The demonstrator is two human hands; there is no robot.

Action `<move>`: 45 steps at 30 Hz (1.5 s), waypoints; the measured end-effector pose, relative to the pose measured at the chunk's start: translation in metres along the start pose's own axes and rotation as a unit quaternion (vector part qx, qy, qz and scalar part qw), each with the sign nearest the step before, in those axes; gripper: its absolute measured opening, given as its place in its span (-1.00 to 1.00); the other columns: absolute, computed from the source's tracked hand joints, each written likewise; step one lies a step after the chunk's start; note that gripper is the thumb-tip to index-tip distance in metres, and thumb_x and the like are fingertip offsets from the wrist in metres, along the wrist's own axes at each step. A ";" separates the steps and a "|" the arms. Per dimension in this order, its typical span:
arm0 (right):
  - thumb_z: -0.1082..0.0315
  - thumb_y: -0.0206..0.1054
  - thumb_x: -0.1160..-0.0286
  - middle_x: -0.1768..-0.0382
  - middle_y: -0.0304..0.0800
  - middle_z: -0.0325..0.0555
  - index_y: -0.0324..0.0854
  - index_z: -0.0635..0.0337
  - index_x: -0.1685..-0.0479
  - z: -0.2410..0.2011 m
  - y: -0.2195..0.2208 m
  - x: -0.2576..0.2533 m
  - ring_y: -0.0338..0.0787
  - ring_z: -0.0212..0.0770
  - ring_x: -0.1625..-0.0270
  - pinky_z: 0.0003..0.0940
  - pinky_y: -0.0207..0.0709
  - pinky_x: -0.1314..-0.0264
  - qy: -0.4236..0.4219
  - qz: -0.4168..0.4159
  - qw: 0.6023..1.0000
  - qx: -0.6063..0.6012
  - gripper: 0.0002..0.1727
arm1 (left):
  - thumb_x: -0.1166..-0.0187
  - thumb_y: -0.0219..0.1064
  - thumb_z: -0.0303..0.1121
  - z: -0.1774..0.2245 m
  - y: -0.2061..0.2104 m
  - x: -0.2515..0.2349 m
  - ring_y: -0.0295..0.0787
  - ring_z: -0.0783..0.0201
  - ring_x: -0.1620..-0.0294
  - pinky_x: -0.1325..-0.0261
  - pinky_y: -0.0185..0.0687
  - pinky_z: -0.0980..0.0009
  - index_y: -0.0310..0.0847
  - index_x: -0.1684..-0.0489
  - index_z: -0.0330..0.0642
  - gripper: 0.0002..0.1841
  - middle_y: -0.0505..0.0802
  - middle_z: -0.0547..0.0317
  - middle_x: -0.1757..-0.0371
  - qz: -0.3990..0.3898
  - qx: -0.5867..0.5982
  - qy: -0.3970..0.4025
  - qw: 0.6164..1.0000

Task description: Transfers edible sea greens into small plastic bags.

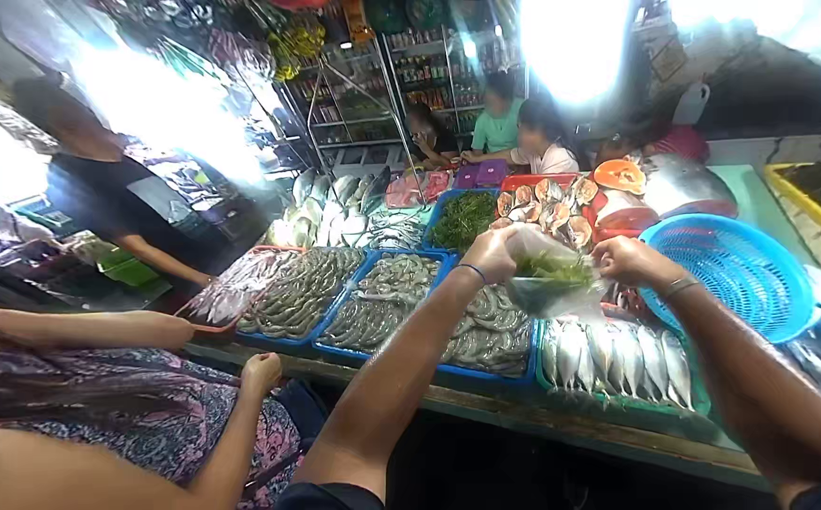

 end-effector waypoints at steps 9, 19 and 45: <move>0.47 0.40 -0.52 0.15 0.86 0.12 0.74 0.19 -0.10 -0.022 0.013 0.019 0.83 -0.02 0.17 0.14 0.69 0.06 -0.045 0.031 0.964 -0.259 -0.78 | -0.19 0.47 -0.58 0.048 0.005 0.001 0.71 0.12 -0.41 -0.34 0.68 0.06 0.33 -0.79 -0.04 -0.08 0.66 -0.02 -0.57 0.013 0.204 0.074 0.976; 0.35 0.64 -0.26 0.22 0.85 0.18 0.80 0.15 0.05 0.010 0.025 0.002 0.84 0.22 0.12 0.39 0.64 -0.01 0.038 -0.085 0.996 0.004 -0.72 | -0.16 0.66 -0.53 -0.012 0.065 0.003 0.72 -0.16 -0.27 -0.27 0.66 -0.14 0.48 -0.68 0.17 -0.11 0.75 -0.23 -0.29 -0.097 -0.011 0.029 0.995; 0.32 0.67 -0.13 -0.54 0.56 0.27 0.40 0.26 -0.66 0.020 0.169 0.038 0.53 0.23 -0.62 0.18 0.33 -0.73 -0.141 -0.056 0.987 -0.055 -0.08 | -0.20 0.52 -0.53 -0.028 0.145 0.009 0.73 -0.06 -0.38 -0.42 0.63 -0.10 0.31 -0.79 -0.06 -0.08 0.77 -0.19 -0.38 -0.065 0.220 -0.005 0.973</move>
Point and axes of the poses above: each hand's wrist, its own x-axis away from the middle knuckle, its own y-axis out of the palm, z = x × y, the point moved 3 cm from there along -x, towards the middle knuckle
